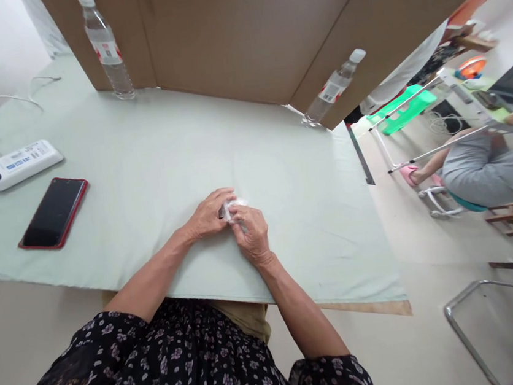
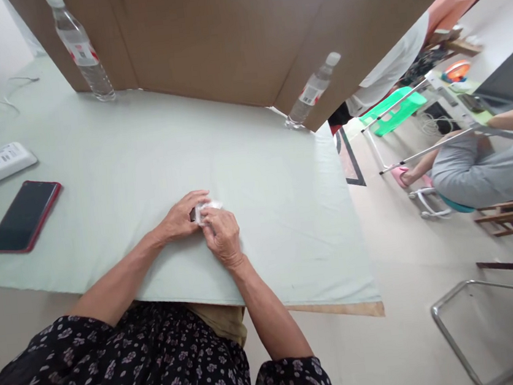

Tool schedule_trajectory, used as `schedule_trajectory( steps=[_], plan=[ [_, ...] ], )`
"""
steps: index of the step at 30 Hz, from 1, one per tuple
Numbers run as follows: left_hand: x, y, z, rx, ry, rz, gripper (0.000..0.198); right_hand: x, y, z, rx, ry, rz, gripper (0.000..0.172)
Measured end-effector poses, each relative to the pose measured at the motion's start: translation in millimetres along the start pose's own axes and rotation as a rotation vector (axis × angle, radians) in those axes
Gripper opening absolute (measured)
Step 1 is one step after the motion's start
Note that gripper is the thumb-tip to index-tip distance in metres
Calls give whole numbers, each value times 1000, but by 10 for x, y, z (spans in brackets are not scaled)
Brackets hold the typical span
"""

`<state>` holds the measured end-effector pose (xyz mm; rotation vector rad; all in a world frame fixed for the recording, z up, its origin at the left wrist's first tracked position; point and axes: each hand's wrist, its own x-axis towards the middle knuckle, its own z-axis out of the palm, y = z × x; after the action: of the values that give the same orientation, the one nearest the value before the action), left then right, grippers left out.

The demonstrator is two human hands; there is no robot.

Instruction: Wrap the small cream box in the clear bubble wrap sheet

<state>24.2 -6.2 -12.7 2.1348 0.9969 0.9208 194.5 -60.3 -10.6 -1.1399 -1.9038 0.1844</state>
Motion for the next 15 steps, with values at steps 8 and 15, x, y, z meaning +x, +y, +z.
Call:
schedule_trajectory(
  steps=[8,15],
  plan=[
    [43,142,-24,-170,97,-267,35,89,30,-45,190,95,52,5],
    [43,292,-83,-443,20,-560,29,114,113,-160,335,-85,140,16]
  ],
)
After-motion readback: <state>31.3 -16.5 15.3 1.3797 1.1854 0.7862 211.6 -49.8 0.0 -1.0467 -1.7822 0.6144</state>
